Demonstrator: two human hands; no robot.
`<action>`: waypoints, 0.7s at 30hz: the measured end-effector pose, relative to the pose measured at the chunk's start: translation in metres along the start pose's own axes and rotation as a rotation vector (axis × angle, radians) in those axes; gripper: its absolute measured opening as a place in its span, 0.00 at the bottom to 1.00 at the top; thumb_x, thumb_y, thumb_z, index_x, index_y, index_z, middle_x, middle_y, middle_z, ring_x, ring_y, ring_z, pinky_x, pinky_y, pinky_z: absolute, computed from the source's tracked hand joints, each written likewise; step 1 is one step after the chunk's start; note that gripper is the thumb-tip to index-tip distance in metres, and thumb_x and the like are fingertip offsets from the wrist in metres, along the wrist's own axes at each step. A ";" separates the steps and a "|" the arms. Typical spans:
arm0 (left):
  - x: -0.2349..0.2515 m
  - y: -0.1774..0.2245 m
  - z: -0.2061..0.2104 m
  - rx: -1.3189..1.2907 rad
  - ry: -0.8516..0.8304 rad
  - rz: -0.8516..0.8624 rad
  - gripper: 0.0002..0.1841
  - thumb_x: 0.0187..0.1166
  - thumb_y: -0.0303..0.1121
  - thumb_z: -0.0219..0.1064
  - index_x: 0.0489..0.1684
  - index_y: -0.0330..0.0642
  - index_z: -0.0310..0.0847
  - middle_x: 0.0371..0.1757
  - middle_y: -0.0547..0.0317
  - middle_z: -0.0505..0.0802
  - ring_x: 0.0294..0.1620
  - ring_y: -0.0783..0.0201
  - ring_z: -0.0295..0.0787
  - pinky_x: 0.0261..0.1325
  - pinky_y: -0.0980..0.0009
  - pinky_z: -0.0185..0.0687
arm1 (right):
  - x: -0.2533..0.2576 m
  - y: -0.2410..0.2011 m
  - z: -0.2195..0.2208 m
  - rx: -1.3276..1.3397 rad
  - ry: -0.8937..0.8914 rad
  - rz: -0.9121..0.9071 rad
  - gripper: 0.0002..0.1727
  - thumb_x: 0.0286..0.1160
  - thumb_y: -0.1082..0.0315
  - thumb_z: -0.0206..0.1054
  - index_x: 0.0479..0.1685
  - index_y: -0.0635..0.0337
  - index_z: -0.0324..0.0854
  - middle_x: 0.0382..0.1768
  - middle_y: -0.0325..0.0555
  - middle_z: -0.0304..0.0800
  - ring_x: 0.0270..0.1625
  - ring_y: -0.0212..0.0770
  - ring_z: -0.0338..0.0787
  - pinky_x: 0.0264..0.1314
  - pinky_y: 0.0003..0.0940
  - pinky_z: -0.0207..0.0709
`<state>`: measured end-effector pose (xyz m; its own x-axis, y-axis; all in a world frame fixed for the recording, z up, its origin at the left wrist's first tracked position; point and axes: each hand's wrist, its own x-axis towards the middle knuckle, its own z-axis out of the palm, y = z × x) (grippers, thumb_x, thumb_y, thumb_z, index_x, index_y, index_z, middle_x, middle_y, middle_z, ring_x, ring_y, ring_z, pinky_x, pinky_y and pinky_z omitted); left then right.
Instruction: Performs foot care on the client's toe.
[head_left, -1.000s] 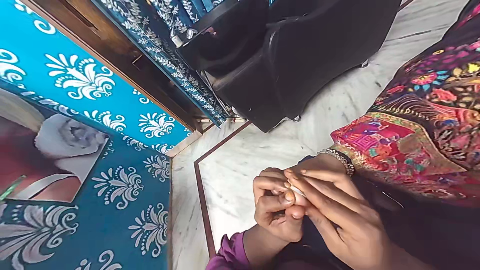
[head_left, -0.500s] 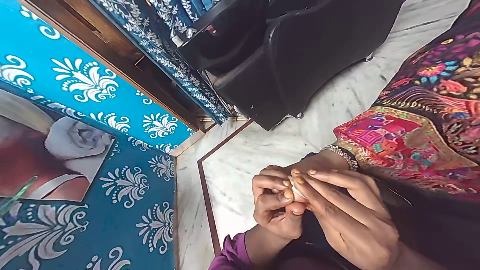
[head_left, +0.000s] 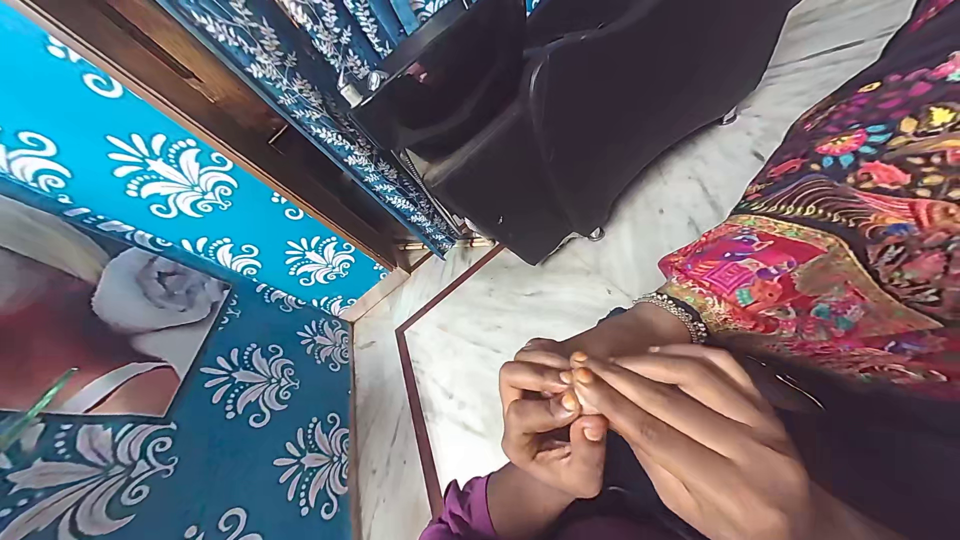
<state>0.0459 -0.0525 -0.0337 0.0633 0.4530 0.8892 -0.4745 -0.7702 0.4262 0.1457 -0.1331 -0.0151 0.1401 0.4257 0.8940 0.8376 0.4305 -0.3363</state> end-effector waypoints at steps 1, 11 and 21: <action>0.000 -0.001 -0.001 0.002 -0.005 -0.006 0.06 0.82 0.40 0.69 0.48 0.52 0.86 0.50 0.72 0.87 0.57 0.74 0.84 0.65 0.76 0.79 | -0.002 0.002 -0.002 -0.014 0.033 -0.015 0.08 0.83 0.66 0.66 0.52 0.53 0.90 0.53 0.36 0.96 0.54 0.34 0.85 0.64 0.28 0.67; 0.000 -0.003 -0.009 -0.124 -0.024 -0.013 0.07 0.78 0.41 0.72 0.45 0.53 0.84 0.48 0.71 0.88 0.57 0.72 0.84 0.66 0.73 0.78 | 0.007 0.014 -0.017 0.384 0.024 0.178 0.05 0.81 0.61 0.71 0.43 0.49 0.88 0.49 0.33 0.90 0.57 0.21 0.86 0.62 0.13 0.78; 0.005 -0.005 -0.003 -0.046 -0.074 0.124 0.10 0.81 0.44 0.68 0.39 0.47 0.81 0.41 0.67 0.85 0.50 0.72 0.84 0.63 0.74 0.77 | 0.009 0.014 -0.023 0.359 0.038 0.257 0.08 0.86 0.61 0.66 0.51 0.51 0.88 0.46 0.30 0.89 0.54 0.17 0.84 0.59 0.09 0.75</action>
<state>0.0461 -0.0449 -0.0322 0.0652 0.3205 0.9450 -0.5221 -0.7961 0.3060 0.1711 -0.1412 -0.0050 0.3453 0.5282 0.7758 0.5370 0.5667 -0.6249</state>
